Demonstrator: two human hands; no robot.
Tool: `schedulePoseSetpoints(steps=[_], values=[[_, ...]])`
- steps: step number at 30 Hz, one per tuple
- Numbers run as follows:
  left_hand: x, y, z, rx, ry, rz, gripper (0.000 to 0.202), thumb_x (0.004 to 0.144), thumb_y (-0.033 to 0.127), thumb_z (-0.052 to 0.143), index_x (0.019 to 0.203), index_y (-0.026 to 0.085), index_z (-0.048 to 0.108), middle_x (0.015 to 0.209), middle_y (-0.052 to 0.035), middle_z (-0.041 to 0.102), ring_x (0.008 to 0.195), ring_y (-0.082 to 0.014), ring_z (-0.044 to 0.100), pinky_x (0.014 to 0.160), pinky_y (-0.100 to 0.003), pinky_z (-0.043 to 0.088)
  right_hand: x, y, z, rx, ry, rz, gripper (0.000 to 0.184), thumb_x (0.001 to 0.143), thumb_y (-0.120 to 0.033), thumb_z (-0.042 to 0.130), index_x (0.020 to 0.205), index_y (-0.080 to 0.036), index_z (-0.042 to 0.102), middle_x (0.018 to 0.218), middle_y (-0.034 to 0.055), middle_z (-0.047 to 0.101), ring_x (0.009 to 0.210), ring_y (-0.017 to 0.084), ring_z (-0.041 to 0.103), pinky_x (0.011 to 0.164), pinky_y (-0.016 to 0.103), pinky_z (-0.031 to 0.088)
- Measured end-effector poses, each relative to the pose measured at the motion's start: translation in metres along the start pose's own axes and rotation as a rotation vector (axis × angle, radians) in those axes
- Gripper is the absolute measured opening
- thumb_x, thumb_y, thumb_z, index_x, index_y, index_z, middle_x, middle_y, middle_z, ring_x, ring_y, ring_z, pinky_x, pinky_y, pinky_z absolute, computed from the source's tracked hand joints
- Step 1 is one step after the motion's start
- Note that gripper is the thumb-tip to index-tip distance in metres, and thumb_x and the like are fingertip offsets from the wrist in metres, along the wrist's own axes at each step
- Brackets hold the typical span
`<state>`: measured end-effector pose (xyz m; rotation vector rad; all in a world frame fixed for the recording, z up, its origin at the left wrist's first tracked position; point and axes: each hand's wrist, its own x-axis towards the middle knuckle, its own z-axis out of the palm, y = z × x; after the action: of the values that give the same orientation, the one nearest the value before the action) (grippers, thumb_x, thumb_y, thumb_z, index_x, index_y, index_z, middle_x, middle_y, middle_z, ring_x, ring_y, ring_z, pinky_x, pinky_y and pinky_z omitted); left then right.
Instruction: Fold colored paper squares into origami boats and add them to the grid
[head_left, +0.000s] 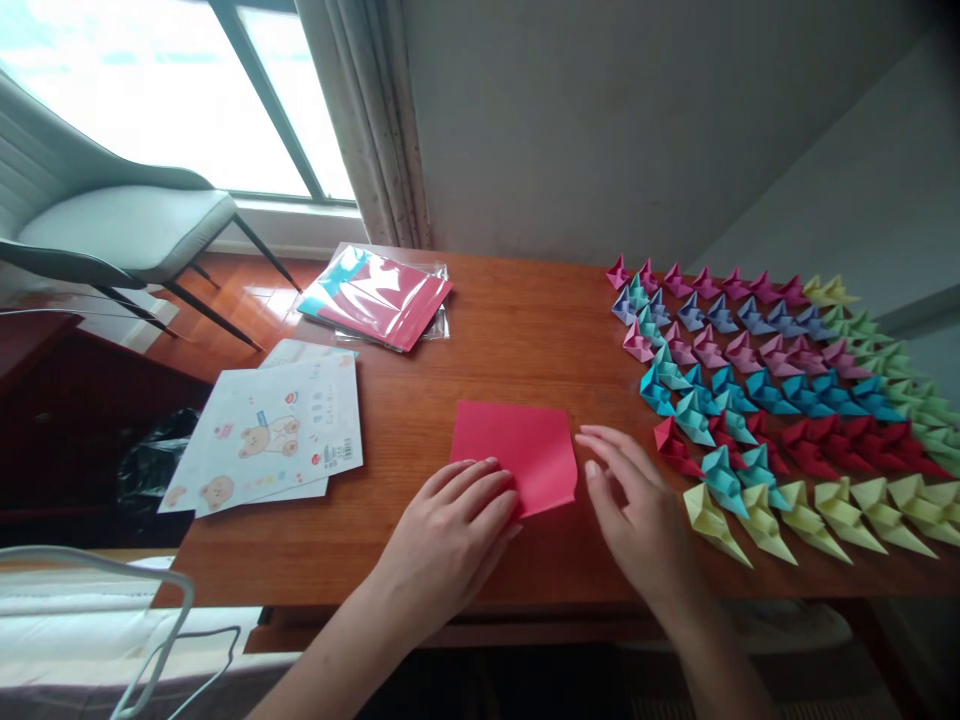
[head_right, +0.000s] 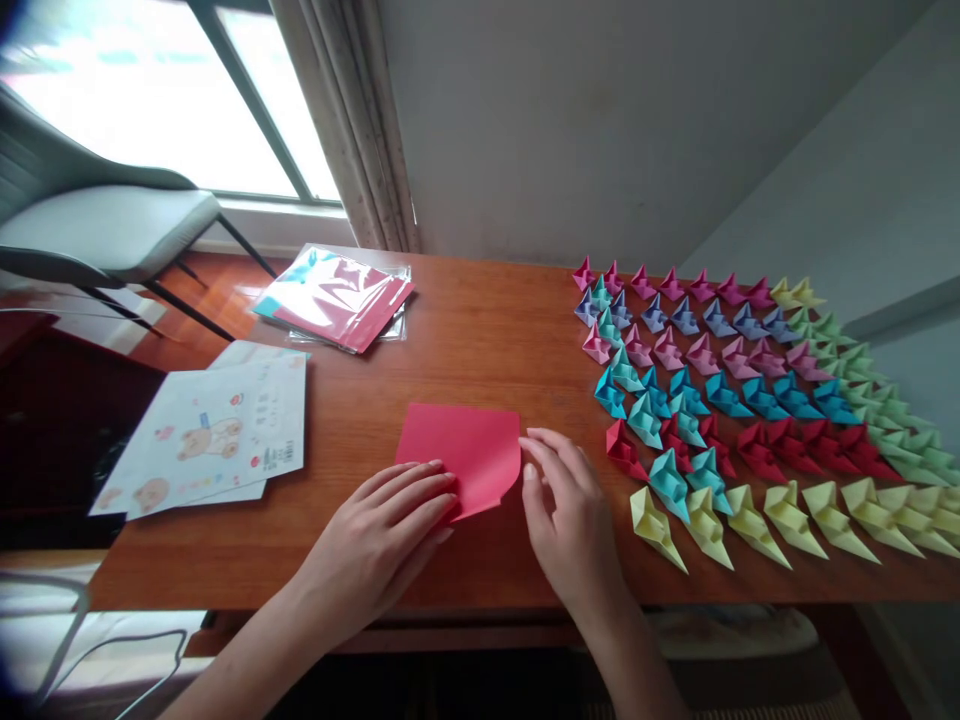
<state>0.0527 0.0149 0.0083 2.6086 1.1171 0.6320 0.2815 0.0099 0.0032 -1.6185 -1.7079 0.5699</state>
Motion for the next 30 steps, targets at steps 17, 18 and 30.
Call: schedulePoseSetpoints(steps=[17, 18, 30], values=[[0.004, -0.020, -0.006, -0.365, 0.066, -0.240, 0.041, 0.097, 0.021, 0.054, 0.138, 0.026, 0.050, 0.124, -0.0081, 0.072, 0.106, -0.0217, 0.072, 0.089, -0.034, 0.058, 0.003, 0.010, 0.003, 0.237, -0.079, 0.231, 0.026, 0.091, -0.038, 0.064, 0.115, -0.028, 0.068, 0.110, 0.0046, 0.076, 0.100, 0.023, 0.073, 0.089, 0.035, 0.059], [0.005, -0.023, -0.005, -0.437, 0.094, -0.295, 0.042, 0.098, 0.020, 0.053, 0.139, 0.027, 0.049, 0.125, -0.0073, 0.072, 0.108, -0.0203, 0.071, 0.091, -0.033, 0.058, 0.004, 0.010, 0.004, 0.225, -0.063, 0.243, 0.028, 0.091, -0.038, 0.064, 0.117, -0.028, 0.067, 0.111, 0.0049, 0.075, 0.101, 0.023, 0.072, 0.088, 0.035, 0.059], [-0.010, -0.022, -0.003, -0.239, 0.113, -0.321, 0.058, 0.094, 0.015, 0.054, 0.150, 0.026, 0.042, 0.149, -0.0117, 0.052, 0.135, -0.0267, 0.054, 0.109, -0.039, 0.052, 0.023, 0.005, 0.020, -0.039, -0.066, 0.132, 0.029, 0.093, -0.034, 0.057, 0.118, -0.026, 0.069, 0.093, 0.0062, 0.077, 0.064, 0.019, 0.069, 0.059, 0.030, 0.058]])
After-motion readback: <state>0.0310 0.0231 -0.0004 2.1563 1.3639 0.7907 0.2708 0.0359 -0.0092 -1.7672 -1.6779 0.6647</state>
